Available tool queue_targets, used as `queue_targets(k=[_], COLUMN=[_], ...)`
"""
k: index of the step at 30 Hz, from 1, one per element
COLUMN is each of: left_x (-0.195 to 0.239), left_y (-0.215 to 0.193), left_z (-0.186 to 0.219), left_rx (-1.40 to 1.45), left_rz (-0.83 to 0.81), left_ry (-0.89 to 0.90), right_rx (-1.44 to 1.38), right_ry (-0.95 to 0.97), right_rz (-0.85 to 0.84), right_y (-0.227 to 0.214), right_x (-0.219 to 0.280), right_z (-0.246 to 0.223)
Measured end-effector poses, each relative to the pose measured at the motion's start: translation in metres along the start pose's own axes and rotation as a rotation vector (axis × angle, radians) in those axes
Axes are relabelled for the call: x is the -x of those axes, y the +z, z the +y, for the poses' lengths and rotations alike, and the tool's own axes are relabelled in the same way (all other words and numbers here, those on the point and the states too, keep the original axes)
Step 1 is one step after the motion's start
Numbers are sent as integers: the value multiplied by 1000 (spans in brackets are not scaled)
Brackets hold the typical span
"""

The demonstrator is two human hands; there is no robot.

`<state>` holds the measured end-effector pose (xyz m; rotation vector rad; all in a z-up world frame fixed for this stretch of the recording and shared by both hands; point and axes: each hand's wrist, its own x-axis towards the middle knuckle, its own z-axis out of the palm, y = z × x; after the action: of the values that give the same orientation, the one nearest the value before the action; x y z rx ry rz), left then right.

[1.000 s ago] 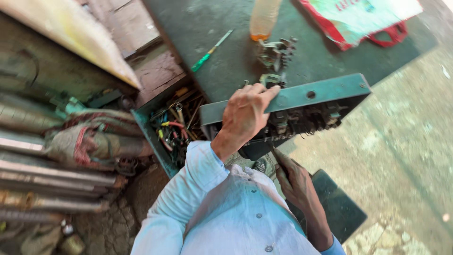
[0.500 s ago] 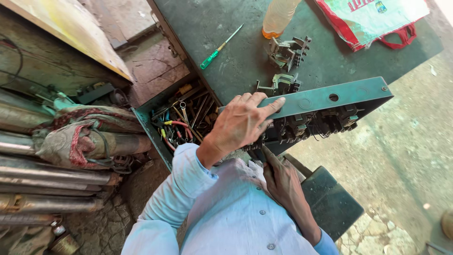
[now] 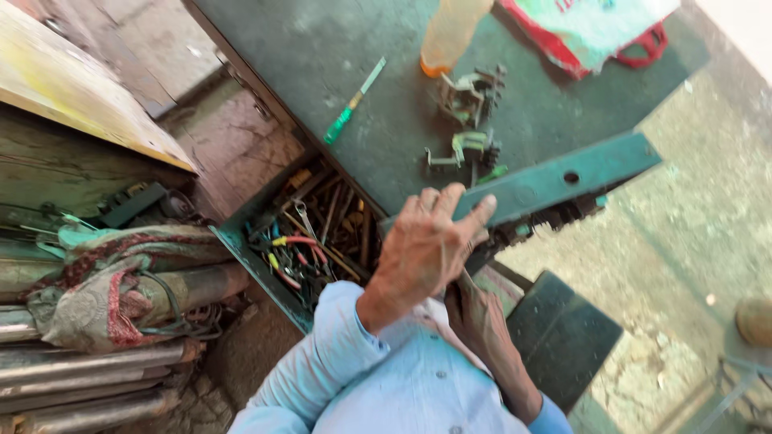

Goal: The person uses a screwdriver to adjust internal components of a green electrical box held in a vise. The person repeatedly inserts and turns the screwdriver within the device while holding it steady with the other hand.

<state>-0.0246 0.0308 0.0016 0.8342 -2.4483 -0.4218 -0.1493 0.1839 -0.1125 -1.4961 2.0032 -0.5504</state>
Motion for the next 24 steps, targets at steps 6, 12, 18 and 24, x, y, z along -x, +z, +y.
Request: queue_targets(k=[6,12,18,24], left_x=[2,6,12,4], left_y=[-1,0,3,-3], left_z=[3,9,13,9], left_rx=[-5,16,1,-1], left_rz=[6,-12,0,6], left_ry=[-25,-53,-41,-45], right_rx=[-111,-1,31,19], right_ry=[-123,-29,-70,-126], right_rz=[0,-152,-132,-86], right_y=[-7,-8,-6,-11], right_x=[-8,0,8,-7], right_z=[5,11,11,7])
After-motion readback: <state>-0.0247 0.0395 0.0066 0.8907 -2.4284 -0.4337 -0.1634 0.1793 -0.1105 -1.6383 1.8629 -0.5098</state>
